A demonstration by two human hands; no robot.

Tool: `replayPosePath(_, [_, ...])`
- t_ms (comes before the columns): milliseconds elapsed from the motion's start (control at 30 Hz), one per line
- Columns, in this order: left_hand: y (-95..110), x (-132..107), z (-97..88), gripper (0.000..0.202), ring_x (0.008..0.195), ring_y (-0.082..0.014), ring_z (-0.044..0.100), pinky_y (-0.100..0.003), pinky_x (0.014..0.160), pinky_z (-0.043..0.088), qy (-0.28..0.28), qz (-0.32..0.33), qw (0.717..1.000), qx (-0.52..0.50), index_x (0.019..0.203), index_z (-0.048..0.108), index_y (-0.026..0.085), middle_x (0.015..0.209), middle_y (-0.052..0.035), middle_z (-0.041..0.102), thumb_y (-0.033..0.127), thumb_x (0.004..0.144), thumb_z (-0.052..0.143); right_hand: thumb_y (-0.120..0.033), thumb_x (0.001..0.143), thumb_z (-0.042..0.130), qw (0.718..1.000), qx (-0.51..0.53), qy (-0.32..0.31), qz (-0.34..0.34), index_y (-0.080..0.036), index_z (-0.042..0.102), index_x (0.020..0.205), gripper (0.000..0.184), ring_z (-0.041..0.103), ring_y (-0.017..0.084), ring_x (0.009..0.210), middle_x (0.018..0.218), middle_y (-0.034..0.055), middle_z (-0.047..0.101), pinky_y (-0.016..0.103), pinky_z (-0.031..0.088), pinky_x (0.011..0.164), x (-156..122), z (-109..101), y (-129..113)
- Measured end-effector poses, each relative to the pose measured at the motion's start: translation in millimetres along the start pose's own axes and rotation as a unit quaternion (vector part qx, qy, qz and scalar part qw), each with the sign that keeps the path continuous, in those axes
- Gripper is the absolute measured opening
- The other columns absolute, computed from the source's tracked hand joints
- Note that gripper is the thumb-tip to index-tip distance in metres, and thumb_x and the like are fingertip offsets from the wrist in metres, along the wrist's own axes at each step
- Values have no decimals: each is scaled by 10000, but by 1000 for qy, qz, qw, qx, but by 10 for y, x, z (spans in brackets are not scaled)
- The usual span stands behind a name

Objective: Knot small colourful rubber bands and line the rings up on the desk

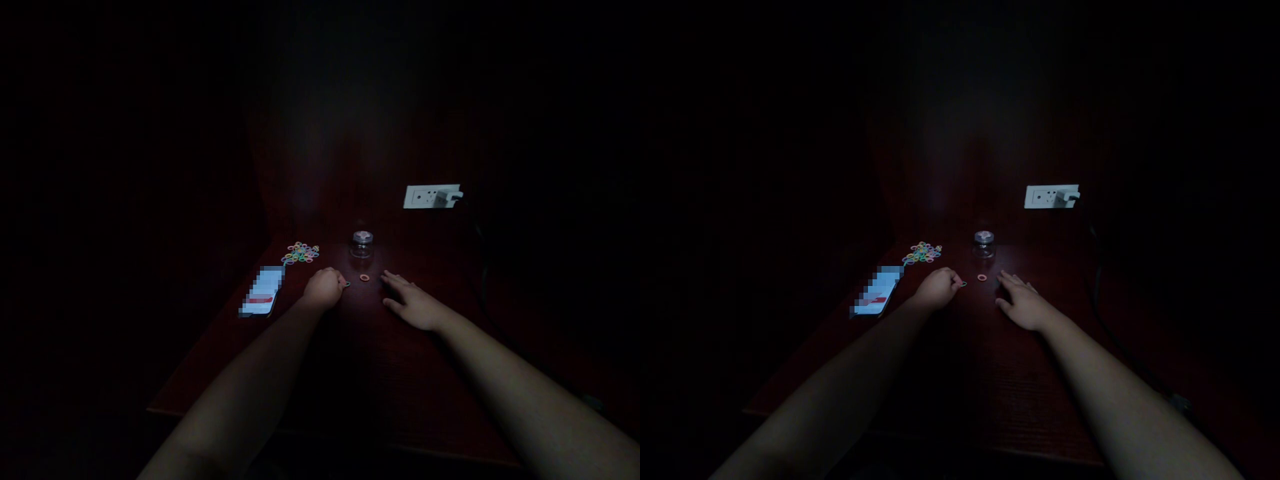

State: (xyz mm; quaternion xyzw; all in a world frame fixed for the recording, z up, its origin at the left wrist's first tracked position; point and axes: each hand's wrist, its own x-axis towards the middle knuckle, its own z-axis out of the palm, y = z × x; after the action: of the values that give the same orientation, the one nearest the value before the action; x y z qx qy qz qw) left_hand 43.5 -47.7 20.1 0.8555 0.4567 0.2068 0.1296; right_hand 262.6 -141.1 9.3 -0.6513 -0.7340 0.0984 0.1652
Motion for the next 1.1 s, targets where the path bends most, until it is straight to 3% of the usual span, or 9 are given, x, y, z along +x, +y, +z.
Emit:
replayPosePath(133, [54,-24,1,169,824,-146,590,-240,760,442,0,6,1000,-28,857,635,168,911,-51,666,228,829,479,-329,815,524,997,26,52,-58,-143,431,1345,569,326,280,1330,1440,132,367,463,262,1097,-20,-25,-54])
replayPosePath(233, [170,-90,-11,175,770,-130,592,-227,706,447,3,37,991,-126,904,599,165,883,-34,666,256,853,457,-293,814,532,986,79,84,-121,-172,554,1217,422,506,239,1169,1268,110,547,382,363,1037,-56,-88,-170])
replayPosePath(333, [320,-172,-22,145,767,-125,596,-226,714,456,0,59,970,-236,894,580,153,873,-35,661,233,846,469,-298,820,527,978,137,93,-125,-186,622,1093,310,576,230,1026,1105,93,627,372,423,944,-89,-134,-284])
replayPosePath(500, [450,-253,29,134,750,-114,585,-225,709,460,-31,102,936,-337,901,564,142,845,-33,643,222,840,476,-345,846,497,965,217,80,-120,-165,647,943,253,580,174,779,856,52,652,286,449,732,-98,-112,-342])
replayPosePath(633, [431,-252,99,121,702,-100,561,-217,669,451,-38,107,919,-376,894,552,136,794,-22,616,217,831,486,-373,839,497,962,242,74,-102,-151,608,763,259,469,126,603,656,5,550,240,376,573,-87,-81,-323])
replayPosePath(900, [446,-267,74,155,687,-91,540,-209,656,435,-81,96,917,-378,882,599,116,787,-26,615,224,770,590,-331,792,538,956,270,76,-86,-160,532,650,222,385,102,546,581,-33,435,225,322,524,-83,-75,-305])
replayPosePath(1100, [398,-259,114,115,632,-80,508,-197,604,413,-92,113,919,-366,838,569,133,722,2,581,236,788,560,-338,784,567,940,319,45,-112,-153,575,796,185,434,105,586,656,-14,507,226,362,545,-86,-46,-303])
